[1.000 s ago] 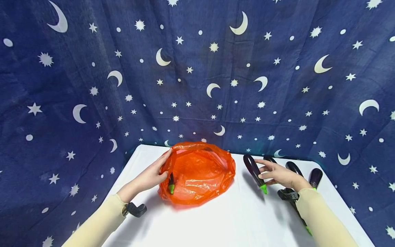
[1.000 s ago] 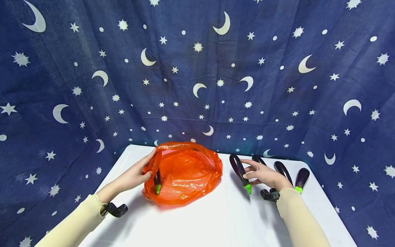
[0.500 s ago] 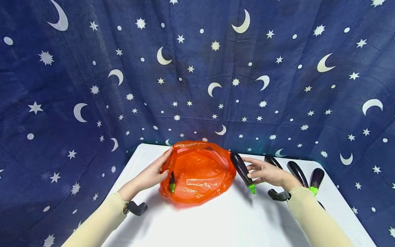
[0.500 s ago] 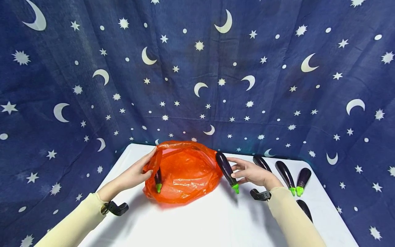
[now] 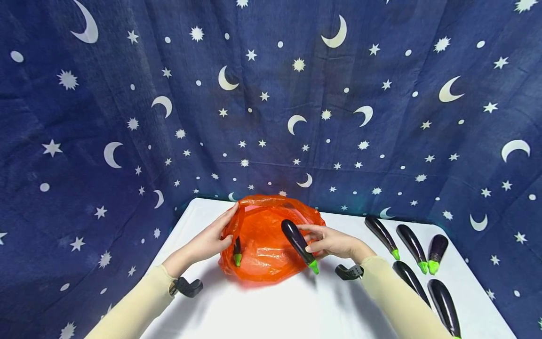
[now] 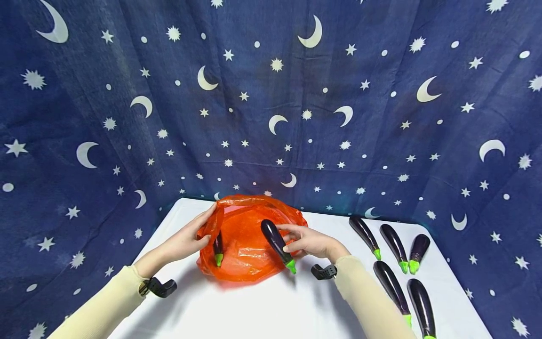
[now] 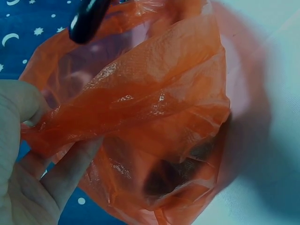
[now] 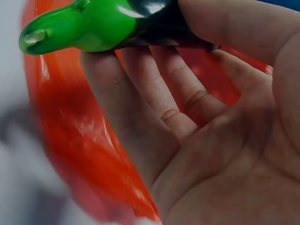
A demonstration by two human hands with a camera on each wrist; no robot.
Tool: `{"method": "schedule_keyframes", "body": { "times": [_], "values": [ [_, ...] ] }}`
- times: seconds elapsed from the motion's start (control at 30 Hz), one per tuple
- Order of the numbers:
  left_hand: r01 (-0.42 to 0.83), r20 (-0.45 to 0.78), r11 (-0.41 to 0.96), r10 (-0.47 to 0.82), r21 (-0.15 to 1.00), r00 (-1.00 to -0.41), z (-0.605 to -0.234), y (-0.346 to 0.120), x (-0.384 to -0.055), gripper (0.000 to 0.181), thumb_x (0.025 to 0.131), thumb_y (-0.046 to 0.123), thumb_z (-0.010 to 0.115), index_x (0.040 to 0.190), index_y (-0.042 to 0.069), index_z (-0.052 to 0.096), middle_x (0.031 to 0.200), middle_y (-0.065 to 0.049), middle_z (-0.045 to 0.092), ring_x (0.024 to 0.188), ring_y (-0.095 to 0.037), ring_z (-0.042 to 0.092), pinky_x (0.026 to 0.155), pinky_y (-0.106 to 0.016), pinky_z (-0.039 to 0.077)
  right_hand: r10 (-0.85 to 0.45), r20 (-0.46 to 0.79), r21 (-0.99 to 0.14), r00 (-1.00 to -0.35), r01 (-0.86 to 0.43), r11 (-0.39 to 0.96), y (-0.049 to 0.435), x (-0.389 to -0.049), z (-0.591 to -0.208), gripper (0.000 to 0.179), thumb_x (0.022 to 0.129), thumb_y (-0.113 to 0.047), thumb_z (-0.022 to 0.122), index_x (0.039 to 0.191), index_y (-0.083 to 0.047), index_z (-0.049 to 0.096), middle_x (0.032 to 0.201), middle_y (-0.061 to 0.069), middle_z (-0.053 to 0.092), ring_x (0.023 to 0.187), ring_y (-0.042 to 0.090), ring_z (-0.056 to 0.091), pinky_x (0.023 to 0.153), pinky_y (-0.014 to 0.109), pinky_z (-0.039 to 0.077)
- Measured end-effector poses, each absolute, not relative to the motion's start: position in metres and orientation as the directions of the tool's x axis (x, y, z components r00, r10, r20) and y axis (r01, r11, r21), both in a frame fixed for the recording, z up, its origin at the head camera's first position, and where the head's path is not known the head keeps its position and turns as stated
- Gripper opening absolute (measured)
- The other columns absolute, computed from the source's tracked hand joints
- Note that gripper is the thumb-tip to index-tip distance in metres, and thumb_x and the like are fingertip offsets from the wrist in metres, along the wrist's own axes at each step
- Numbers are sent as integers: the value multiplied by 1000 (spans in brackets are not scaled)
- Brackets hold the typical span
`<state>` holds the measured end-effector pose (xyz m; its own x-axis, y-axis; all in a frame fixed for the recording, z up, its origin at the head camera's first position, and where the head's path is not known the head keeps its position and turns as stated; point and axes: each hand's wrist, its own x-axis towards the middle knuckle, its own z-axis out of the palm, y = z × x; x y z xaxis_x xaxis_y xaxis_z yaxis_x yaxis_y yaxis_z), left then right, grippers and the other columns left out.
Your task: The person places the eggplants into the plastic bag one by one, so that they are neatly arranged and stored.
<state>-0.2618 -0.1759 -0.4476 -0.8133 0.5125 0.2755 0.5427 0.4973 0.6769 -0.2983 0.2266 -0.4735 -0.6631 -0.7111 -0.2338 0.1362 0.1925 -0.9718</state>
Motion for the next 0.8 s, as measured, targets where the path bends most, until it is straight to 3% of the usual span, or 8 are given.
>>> {"method": "schedule_keyframes", "body": {
  "times": [0.3, 0.8],
  "values": [
    [542, 272, 502, 513, 674, -814, -443, -177, -262, 92, 91, -6, 62, 166, 18, 14, 169, -6, 18, 152, -29, 23, 118, -48, 25, -665, -255, -964, -702, 127, 235, 166, -316, -482, 75, 94, -10, 70, 160, -14, 34, 130, 19, 59, 103, 29, 68, 87, 51, 58],
    [552, 286, 476, 522, 685, -804, -446, -176, -261, 93, 91, -6, 61, 166, 20, 13, 169, -8, 20, 152, -29, 25, 118, -49, 27, -531, -223, -975, -818, 179, 133, 82, -335, -510, 77, 91, -3, 73, 159, -14, 38, 116, 20, 66, 99, 33, 70, 81, 50, 60]
  ]
}}
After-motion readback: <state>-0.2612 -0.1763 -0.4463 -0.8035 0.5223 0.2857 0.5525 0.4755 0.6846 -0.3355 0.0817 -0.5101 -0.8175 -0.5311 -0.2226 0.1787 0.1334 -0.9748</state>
